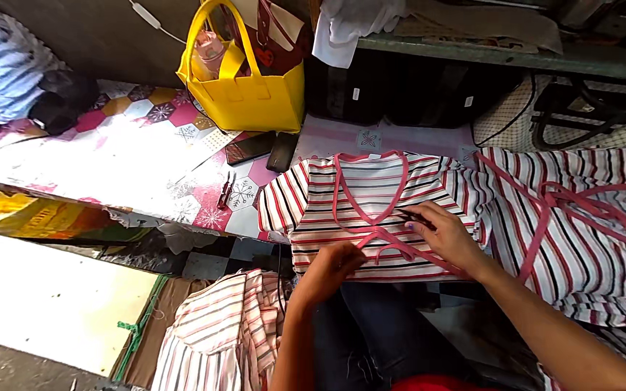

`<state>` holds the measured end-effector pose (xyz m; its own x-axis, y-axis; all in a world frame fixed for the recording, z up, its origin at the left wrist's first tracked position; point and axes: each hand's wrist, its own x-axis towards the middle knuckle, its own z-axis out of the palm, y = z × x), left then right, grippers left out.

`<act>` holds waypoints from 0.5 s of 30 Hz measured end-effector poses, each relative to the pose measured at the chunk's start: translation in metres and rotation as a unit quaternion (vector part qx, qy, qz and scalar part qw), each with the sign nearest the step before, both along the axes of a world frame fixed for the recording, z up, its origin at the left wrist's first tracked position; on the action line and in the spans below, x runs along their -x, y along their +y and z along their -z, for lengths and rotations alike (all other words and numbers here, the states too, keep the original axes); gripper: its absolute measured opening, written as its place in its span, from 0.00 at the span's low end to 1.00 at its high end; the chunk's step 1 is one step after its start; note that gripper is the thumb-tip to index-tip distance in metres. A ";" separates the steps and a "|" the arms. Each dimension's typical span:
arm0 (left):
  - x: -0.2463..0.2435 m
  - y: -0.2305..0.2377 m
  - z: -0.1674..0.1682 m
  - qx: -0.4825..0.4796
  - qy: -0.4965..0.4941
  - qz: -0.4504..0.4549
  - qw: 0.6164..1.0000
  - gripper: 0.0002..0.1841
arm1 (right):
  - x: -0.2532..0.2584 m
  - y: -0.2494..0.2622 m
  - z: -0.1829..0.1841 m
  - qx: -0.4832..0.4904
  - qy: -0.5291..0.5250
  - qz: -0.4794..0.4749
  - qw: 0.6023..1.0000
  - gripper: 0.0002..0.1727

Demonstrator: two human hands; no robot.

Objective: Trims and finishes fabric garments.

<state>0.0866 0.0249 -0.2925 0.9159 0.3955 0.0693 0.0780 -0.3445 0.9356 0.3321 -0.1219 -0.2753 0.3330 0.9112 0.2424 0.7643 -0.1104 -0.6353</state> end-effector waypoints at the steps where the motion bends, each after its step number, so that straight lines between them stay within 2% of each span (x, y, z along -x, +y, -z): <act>1: 0.003 -0.002 -0.005 -0.009 0.046 0.011 0.999 0.12 | 0.000 0.001 -0.002 0.011 0.037 0.012 0.999 0.19; 3: -0.008 -0.011 -0.002 -0.078 0.092 -0.060 0.991 0.13 | 0.004 0.004 0.002 0.033 0.094 0.028 0.995 0.19; 5: -0.027 -0.017 0.013 -0.136 0.113 -0.116 0.977 0.12 | 0.012 0.008 0.013 0.094 0.105 0.025 0.990 0.18; 7: -0.034 -0.018 0.010 -0.136 0.189 -0.079 0.969 0.10 | 0.018 0.007 0.021 0.154 0.087 -0.003 0.984 0.17; 10: -0.025 -0.012 -0.025 -0.118 0.316 -0.039 0.941 0.14 | 0.011 -0.001 0.016 0.145 0.088 -0.016 0.985 0.14; 11: -0.023 -0.009 -0.032 -0.136 0.301 -0.063 0.942 0.13 | 0.005 0.000 0.012 0.123 0.089 -0.010 0.988 0.13; 13: -0.030 -0.001 -0.030 -0.208 0.182 -0.107 0.955 0.13 | -0.005 0.008 0.003 0.083 0.063 -0.003 0.995 0.13; 15: -0.051 0.018 -0.011 -0.258 0.093 -0.049 0.960 0.20 | -0.015 0.025 0.006 0.070 0.005 -0.027 0.997 0.14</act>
